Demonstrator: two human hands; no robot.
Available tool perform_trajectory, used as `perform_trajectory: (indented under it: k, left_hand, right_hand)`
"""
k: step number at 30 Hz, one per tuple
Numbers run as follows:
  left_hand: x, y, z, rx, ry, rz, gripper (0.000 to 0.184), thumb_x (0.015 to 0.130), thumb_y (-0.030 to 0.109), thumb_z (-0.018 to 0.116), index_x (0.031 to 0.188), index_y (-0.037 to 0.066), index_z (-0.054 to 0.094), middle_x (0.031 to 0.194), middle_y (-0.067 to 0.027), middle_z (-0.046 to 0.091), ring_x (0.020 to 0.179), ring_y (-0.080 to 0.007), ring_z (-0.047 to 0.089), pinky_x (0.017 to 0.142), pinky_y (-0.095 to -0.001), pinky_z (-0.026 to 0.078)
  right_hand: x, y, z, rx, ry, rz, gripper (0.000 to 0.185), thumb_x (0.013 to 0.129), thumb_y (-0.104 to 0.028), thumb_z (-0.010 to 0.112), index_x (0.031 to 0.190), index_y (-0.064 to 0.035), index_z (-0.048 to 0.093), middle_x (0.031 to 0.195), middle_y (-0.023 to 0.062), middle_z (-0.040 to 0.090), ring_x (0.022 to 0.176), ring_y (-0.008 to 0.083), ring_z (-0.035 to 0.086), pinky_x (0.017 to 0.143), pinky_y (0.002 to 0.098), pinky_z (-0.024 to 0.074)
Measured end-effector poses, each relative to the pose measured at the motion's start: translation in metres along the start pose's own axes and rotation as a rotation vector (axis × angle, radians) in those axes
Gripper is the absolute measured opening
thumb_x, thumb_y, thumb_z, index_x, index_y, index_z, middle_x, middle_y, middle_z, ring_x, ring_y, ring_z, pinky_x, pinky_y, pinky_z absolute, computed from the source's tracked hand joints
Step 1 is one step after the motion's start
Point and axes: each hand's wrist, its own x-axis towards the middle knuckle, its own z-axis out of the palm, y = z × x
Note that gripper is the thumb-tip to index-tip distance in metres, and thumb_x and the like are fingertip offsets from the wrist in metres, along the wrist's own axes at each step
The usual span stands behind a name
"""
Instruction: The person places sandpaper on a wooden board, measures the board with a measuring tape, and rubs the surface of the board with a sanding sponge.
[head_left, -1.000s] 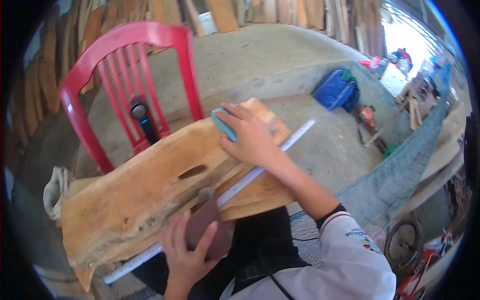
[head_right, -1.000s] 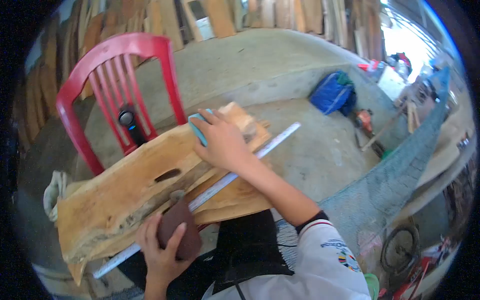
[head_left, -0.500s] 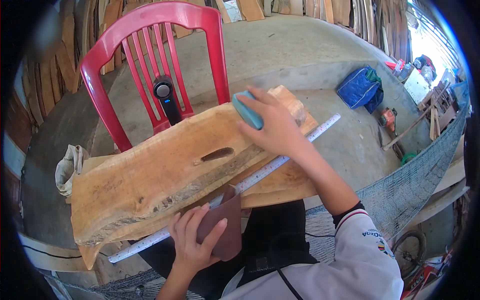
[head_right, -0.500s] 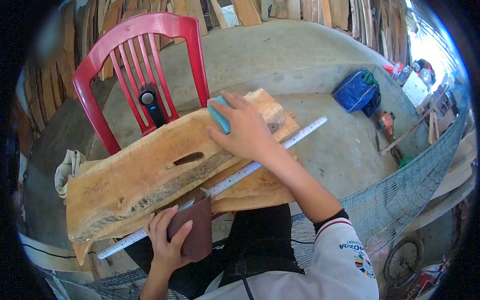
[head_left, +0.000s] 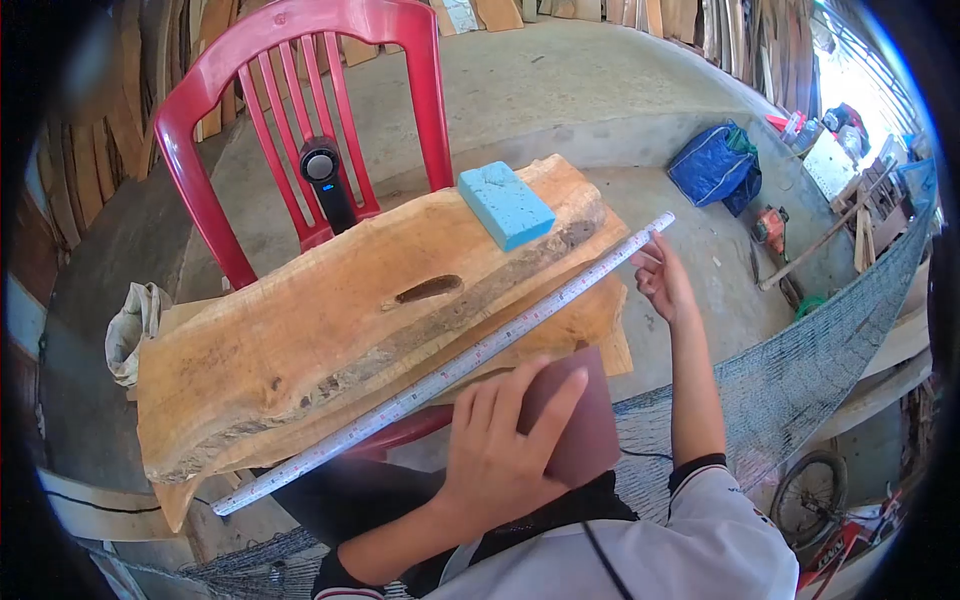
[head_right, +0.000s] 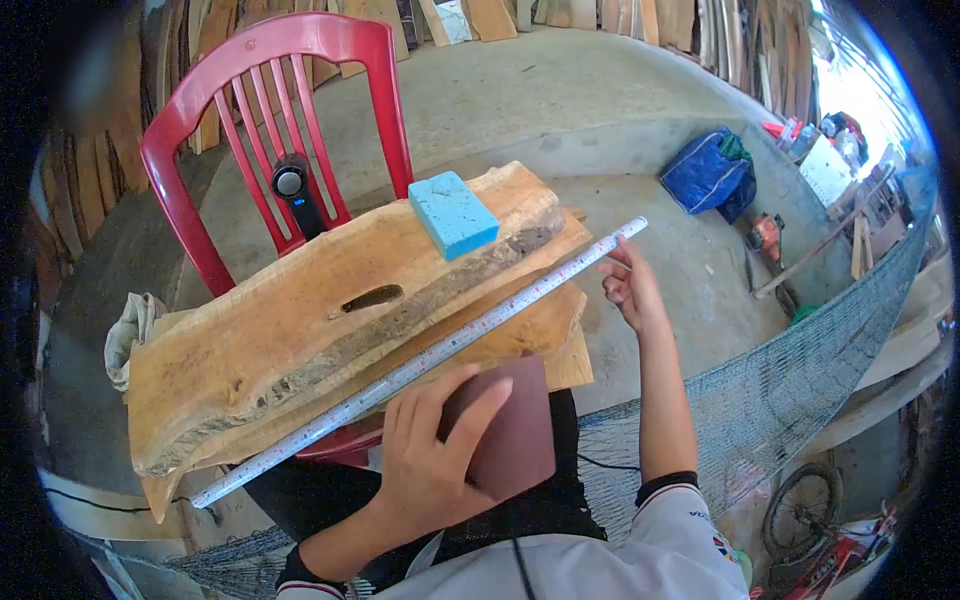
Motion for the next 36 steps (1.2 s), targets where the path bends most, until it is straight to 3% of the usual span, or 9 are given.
perform_trajectory:
  k: [3,6,16,20,21,25,28,31,36]
  left_hand:
    - [0.016,0.013,0.011,-0.077,-0.046,-0.02,0.091,0.065,0.046,0.092,0.142,0.011,0.06,0.133,-0.017,0.058,0.112,-0.0368,0.061,0.096,-0.0463,0.048]
    - [0.02,0.025,0.037,-0.123,-0.093,-0.045,0.092,0.067,0.052,0.091,0.143,0.011,0.059,0.133,-0.0174,0.055,0.114,-0.0365,0.06,0.094,-0.0451,0.051]
    - [0.051,0.05,0.052,-0.134,-0.011,-0.003,0.08,0.072,0.051,0.088,0.139,0.014,0.064,0.139,-0.0226,0.049,0.119,-0.0434,0.054,0.1,-0.0508,0.048]
    - [0.073,0.018,0.079,-0.068,0.093,0.005,0.075,0.074,0.046,0.088,0.137,0.013,0.065,0.143,-0.0239,0.047,0.125,-0.0455,0.05,0.105,-0.0544,0.043]
    - [0.076,0.013,0.085,-0.082,0.119,0.01,0.07,0.075,0.042,0.087,0.135,0.014,0.066,0.147,-0.0255,0.045,0.132,-0.047,0.045,0.108,-0.0573,0.04]
    - [0.086,-0.007,0.101,0.066,0.206,0.016,0.061,0.077,0.039,0.085,0.131,0.018,0.069,0.153,-0.0256,0.042,0.14,-0.0475,0.04,0.113,-0.0604,0.034]
    - [0.087,-0.013,0.099,0.147,0.238,0.036,0.062,0.076,0.042,0.086,0.131,0.019,0.069,0.152,-0.0232,0.045,0.14,-0.0455,0.041,0.114,-0.0596,0.033]
    - [0.071,-0.022,0.092,0.065,0.138,0.179,0.067,0.076,0.047,0.085,0.134,0.02,0.068,0.153,-0.0209,0.046,0.142,-0.043,0.041,0.116,-0.0595,0.031]
    - [0.049,-0.024,0.092,0.088,0.073,0.161,0.076,0.077,0.05,0.083,0.145,0.023,0.059,0.157,-0.02,0.043,0.146,-0.0412,0.039,0.118,-0.0608,0.029]
  right_hand:
    - [0.007,0.001,0.009,0.185,-0.191,0.039,0.035,0.105,-0.042,0.061,0.105,-0.0072,0.063,0.067,-0.0026,0.051,0.049,0.0069,0.037,0.045,0.0236,0.0288]
    - [0.001,-0.009,0.022,0.21,-0.255,-0.029,0.031,0.107,-0.036,0.058,0.099,-0.007,0.064,0.062,-0.0057,0.041,0.048,0.0069,0.03,0.045,0.0248,0.0251]
    - [-0.036,-0.082,0.053,0.337,-0.331,-0.227,0.028,0.108,-0.031,0.054,0.108,-0.0063,0.067,0.061,-0.0061,0.039,0.052,0.0085,0.036,0.048,0.024,0.0297]
    - [-0.022,-0.112,0.053,0.513,-0.502,-0.268,0.032,0.11,-0.031,0.052,0.108,-0.0019,0.066,0.062,-0.0031,0.047,0.057,0.0135,0.053,0.054,0.0235,0.0452]
    - [-0.013,-0.117,0.048,0.555,-0.656,-0.256,0.035,0.11,-0.031,0.052,0.105,0.0015,0.066,0.064,-0.0004,0.052,0.062,0.0166,0.061,0.059,0.0252,0.0527]
    - [-0.001,-0.125,0.061,0.687,-0.659,-0.241,0.036,0.112,-0.028,0.052,0.101,0.0052,0.06,0.073,0.0056,0.058,0.065,0.014,0.059,0.059,0.0249,0.0526]
    - [0.014,-0.126,0.068,0.743,-0.68,-0.163,0.035,0.108,-0.03,0.059,0.1,0.0035,0.064,0.068,0.0037,0.059,0.064,0.0156,0.062,0.061,0.0244,0.0556]
    - [0.019,-0.116,0.071,0.787,-0.623,-0.115,0.034,0.107,-0.031,0.062,0.1,0.0029,0.063,0.072,0.0056,0.061,0.068,0.0152,0.063,0.061,0.0233,0.0555]
    - [0.028,-0.088,0.085,0.884,-0.573,-0.021,0.034,0.106,-0.031,0.064,0.098,0.0017,0.062,0.076,0.0061,0.062,0.072,0.0159,0.064,0.061,0.0229,0.0558]
